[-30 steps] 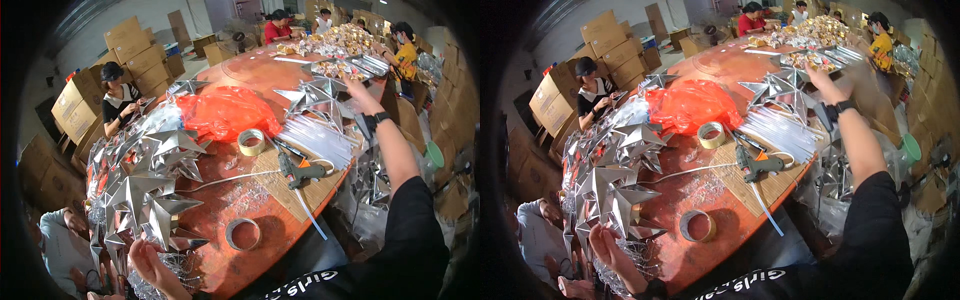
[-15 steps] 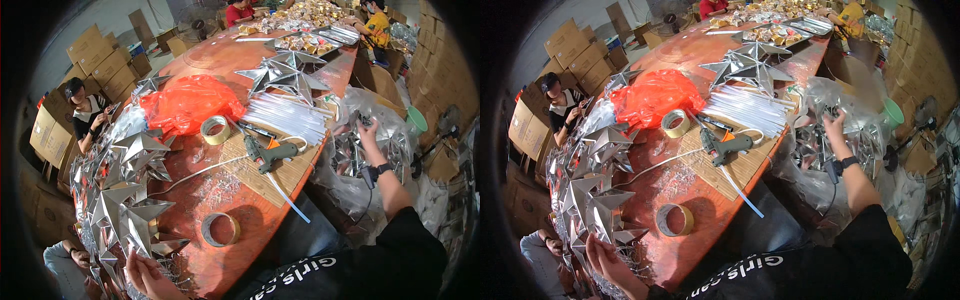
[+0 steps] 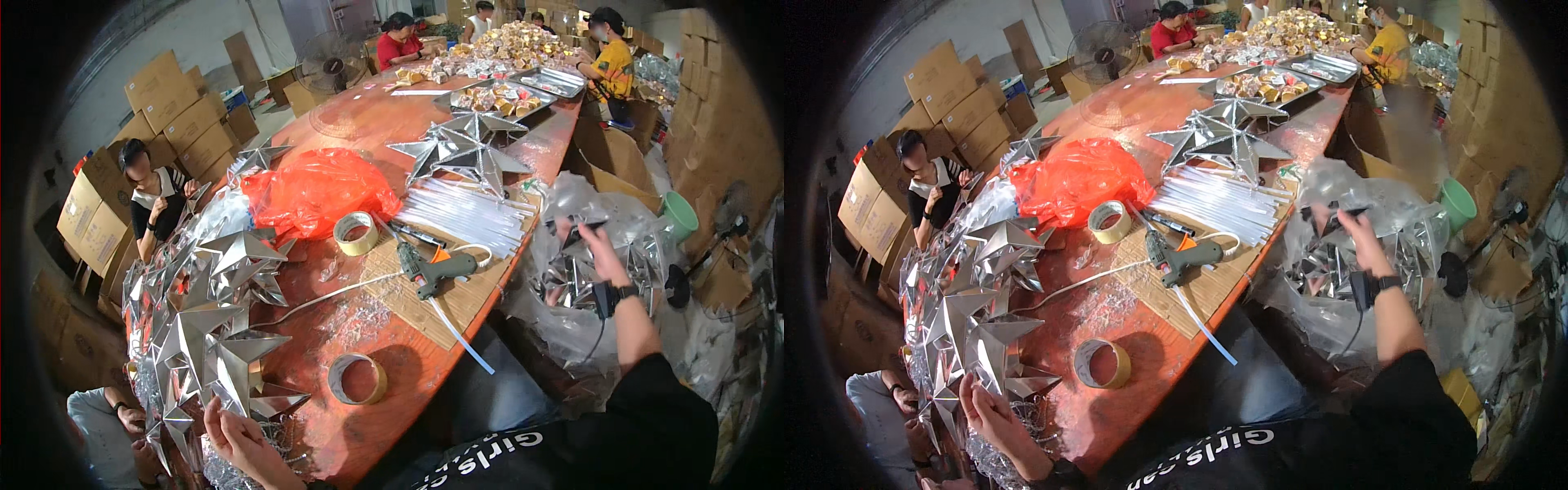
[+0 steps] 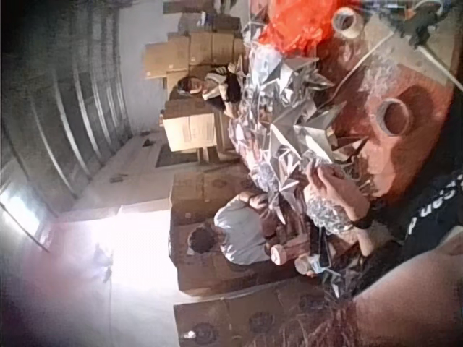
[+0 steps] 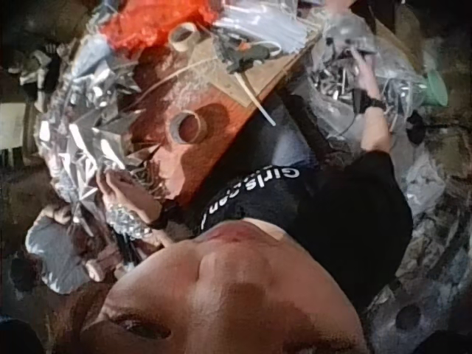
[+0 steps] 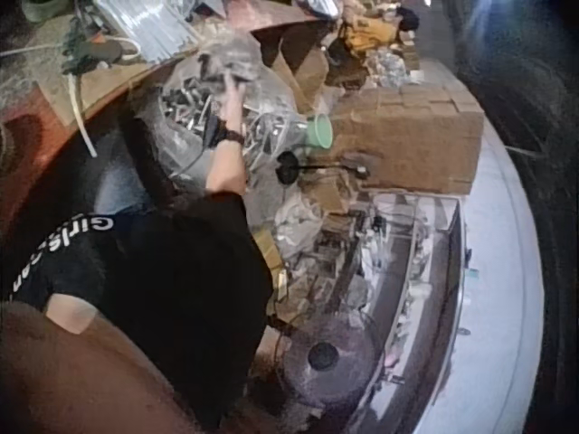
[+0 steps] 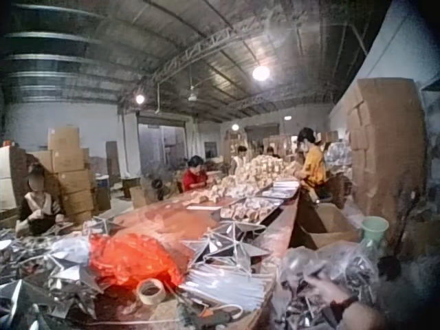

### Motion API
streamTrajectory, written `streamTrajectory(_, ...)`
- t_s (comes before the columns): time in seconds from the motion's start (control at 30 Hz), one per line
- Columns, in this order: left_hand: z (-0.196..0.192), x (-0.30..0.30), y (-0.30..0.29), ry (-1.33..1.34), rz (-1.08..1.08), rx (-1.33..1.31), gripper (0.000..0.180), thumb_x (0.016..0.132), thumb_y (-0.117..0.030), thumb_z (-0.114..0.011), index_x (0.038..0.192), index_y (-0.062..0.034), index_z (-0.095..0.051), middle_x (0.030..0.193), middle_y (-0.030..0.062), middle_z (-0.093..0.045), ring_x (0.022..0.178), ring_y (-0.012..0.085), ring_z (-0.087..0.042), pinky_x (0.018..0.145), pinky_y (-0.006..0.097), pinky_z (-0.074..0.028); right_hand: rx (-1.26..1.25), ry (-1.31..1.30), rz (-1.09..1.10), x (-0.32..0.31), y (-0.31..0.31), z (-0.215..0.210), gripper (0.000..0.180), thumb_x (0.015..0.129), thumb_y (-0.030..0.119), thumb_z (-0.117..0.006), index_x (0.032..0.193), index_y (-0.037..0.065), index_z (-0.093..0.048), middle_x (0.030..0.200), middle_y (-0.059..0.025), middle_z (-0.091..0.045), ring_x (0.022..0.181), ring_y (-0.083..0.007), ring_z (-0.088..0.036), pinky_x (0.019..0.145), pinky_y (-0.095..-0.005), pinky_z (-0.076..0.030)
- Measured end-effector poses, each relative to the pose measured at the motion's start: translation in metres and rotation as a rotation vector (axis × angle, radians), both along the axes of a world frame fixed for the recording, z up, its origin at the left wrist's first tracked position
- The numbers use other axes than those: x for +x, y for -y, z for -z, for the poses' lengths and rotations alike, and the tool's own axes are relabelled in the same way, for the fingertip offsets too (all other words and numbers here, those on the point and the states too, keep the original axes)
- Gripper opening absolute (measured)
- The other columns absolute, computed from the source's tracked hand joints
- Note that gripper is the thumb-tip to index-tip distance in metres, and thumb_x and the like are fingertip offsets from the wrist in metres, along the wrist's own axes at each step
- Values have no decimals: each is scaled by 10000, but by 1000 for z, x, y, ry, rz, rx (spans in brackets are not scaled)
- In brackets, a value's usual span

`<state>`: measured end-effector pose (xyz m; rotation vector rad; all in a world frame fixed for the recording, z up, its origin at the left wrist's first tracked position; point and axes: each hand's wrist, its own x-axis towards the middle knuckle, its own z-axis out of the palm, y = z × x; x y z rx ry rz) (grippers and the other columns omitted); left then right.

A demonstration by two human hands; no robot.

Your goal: Applying decorative silver trim to metallic stars using a hot glue gun.

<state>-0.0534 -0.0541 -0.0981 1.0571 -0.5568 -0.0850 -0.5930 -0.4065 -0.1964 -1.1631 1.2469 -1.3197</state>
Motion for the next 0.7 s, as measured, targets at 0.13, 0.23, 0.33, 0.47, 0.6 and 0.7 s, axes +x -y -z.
streamTrajectory(0.13, -14, -13, 12, -29, -77, 153, 211, 946, -136, -551, 1128, -33, -576, 643, -50, -423, 503, 6, -328, 431, 162, -236, -180, -260, 54, -6, -35, 2, 232, 881, 179, -654, 1039, 9, -648, 934, 11, -617, 856, -79, -543, 758, -235, -428)
streamTrajectory(0.23, -14, -14, 21, -63, -156, 212, 144, 958, -171, -542, 1017, -49, -589, 660, -35, -470, 506, 13, -405, 423, 156, -263, -293, -409, 93, -8, -41, -19, 225, 881, 190, -653, 1022, 15, -652, 901, 6, -622, 816, -81, -545, 742, -226, -427)
streamTrajectory(0.33, -10, -10, 22, -138, -6, 132, 130, 972, -183, -515, 898, -78, -534, 624, -36, -415, 461, 31, -377, 384, 174, -231, -322, -552, 170, 14, -59, -61, 206, 888, 204, -640, 959, 13, -662, 805, 2, -632, 737, -83, -552, 683, -243, -443)
streamTrajectory(0.47, -2, -3, 18, -146, 74, -16, 94, 973, -161, -499, 939, -78, -525, 584, -51, -340, 433, 34, -294, 360, 198, -187, -451, -738, 296, 28, -66, -74, 193, 894, 214, -631, 903, 23, -659, 745, -7, -634, 673, -87, -547, 615, -265, -445)
streamTrajectory(0.6, 6, 1, 11, -101, 154, -23, 130, 980, -169, -479, 956, -71, -561, 623, -55, -351, 485, 30, -280, 410, 187, -225, -600, -483, 358, 10, -61, -100, 137, 895, 157, -616, 927, 24, -611, 809, -19, -627, 733, -93, -546, 706, -248, -439)
streamTrajectory(0.7, 4, -5, 8, -185, -31, 35, 179, 980, -218, -470, 955, -64, -559, 605, -48, -322, 470, 35, -252, 410, 205, -190, -680, -474, 430, 6, -90, -129, 85, 898, 99, -588, 880, 17, -599, 841, -38, -625, 782, -98, -550, 774, -230, -419)
